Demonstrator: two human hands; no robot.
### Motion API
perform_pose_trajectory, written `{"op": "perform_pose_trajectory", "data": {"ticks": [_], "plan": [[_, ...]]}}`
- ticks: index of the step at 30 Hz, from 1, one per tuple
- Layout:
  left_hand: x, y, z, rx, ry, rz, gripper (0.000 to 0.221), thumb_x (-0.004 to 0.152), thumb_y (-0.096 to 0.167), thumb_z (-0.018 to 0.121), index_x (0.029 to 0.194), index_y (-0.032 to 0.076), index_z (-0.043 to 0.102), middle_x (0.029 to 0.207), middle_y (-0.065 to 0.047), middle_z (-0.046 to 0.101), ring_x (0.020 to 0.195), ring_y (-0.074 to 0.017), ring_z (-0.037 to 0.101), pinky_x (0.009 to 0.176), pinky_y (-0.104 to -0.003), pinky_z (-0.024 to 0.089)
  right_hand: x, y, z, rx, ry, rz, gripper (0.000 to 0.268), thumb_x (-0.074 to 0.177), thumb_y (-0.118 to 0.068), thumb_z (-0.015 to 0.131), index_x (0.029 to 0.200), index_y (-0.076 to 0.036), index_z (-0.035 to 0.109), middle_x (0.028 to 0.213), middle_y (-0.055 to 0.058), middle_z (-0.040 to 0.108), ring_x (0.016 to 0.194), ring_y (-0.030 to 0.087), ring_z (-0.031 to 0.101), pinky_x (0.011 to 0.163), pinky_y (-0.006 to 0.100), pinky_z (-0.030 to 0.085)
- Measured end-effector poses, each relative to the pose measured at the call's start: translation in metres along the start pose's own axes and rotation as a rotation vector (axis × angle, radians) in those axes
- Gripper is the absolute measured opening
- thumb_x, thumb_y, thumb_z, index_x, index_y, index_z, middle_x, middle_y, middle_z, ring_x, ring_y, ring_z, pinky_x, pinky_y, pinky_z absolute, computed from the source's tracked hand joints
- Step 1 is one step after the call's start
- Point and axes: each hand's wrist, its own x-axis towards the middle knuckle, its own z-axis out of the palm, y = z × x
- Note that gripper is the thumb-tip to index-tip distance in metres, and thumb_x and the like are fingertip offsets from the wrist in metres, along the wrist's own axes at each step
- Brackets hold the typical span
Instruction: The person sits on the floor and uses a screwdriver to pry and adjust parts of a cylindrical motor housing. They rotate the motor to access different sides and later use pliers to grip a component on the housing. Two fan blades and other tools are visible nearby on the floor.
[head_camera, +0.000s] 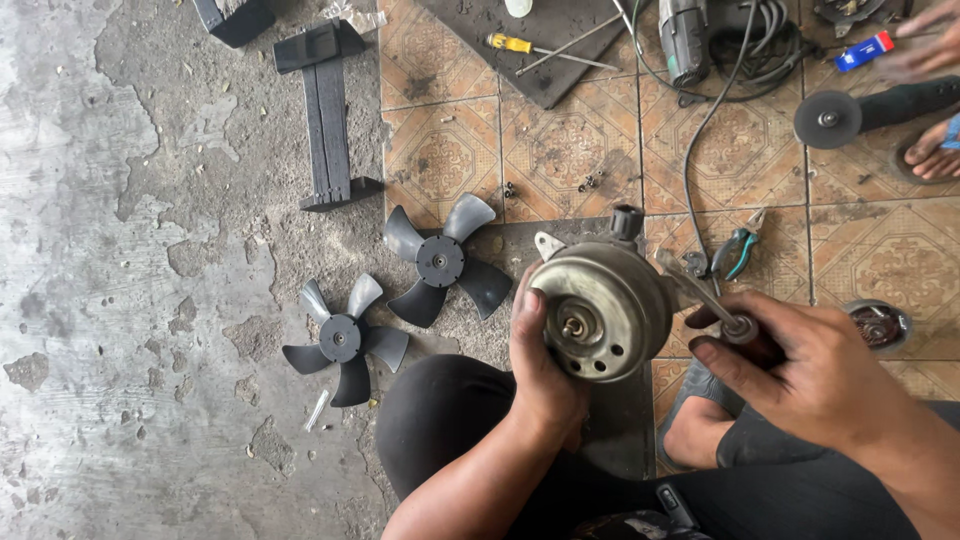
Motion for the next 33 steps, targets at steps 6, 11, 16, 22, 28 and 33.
{"op": "perform_pose_trajectory", "data": {"ticks": [6, 11, 16, 22, 28, 33], "plan": [[-0.007, -0.002, -0.009, 0.16, 0.013, -0.006, 0.091, 0.087, 0.048, 0.069, 0.155, -0.001, 0.031, 0.138, -0.019, 0.055, 0.125, -0.0287, 0.059, 0.107, -0.044, 0.05, -0.004, 0.003, 0.011, 0.142, -0.024, -0.033, 0.027, 0.082, -0.026, 0.075, 0.095, -0.003, 0.072, 0.056, 0.001, 0.069, 0.044, 0.011, 0.06, 0.04, 0.027, 0.048], [-0.005, -0.002, -0.017, 0.117, -0.033, 0.054, 0.092, 0.088, 0.047, 0.07, 0.154, -0.004, 0.031, 0.136, -0.022, 0.056, 0.123, -0.0313, 0.059, 0.105, -0.046, 0.05, -0.007, 0.003, 0.025, 0.265, -0.028, 0.01, 0.021, 0.087, -0.021, 0.073, 0.096, -0.002, 0.072, 0.049, -0.002, 0.061, 0.037, 0.005, 0.052, 0.036, 0.027, 0.039], [-0.003, -0.002, -0.019, 0.16, 0.017, 0.123, 0.092, 0.088, 0.049, 0.067, 0.153, -0.006, 0.033, 0.133, -0.025, 0.059, 0.12, -0.0332, 0.062, 0.103, -0.046, 0.051, -0.012, 0.002, 0.039, 0.468, -0.018, 0.22, 0.022, 0.091, -0.017, 0.07, 0.105, 0.0, 0.069, 0.051, -0.002, 0.051, 0.041, 0.004, 0.04, 0.037, 0.028, 0.031], [-0.008, -0.01, -0.025, 0.181, 0.001, 0.195, 0.093, 0.088, 0.05, 0.063, 0.155, -0.003, 0.027, 0.135, -0.023, 0.057, 0.121, -0.0325, 0.06, 0.103, -0.046, 0.051, -0.016, 0.007, 0.057, 0.756, 0.027, 0.266, 0.026, 0.095, -0.017, 0.067, 0.114, 0.0, 0.07, 0.058, -0.002, 0.055, 0.046, 0.004, 0.046, 0.04, 0.025, 0.035], [-0.013, -0.023, -0.043, 0.327, -0.092, 0.393, 0.089, 0.096, 0.049, 0.058, 0.157, -0.007, 0.026, 0.139, -0.029, 0.056, 0.124, -0.0383, 0.06, 0.108, -0.05, 0.049, -0.013, 0.011, 0.069, 0.992, 0.038, 0.287, 0.033, 0.101, -0.022, 0.058, 0.121, 0.002, 0.069, 0.061, 0.001, 0.058, 0.043, 0.008, 0.05, 0.038, 0.026, 0.041], [-0.013, -0.039, -0.059, 0.275, -0.147, 0.478, 0.089, 0.099, 0.049, 0.057, 0.159, -0.005, 0.02, 0.148, -0.029, 0.047, 0.131, -0.0403, 0.054, 0.112, -0.054, 0.045, -0.014, 0.011, 0.078, 1.06, 0.069, 0.213, 0.037, 0.101, -0.023, 0.058, 0.128, 0.002, 0.066, 0.07, 0.004, 0.066, 0.047, 0.009, 0.051, 0.041, 0.026, 0.042]]}}
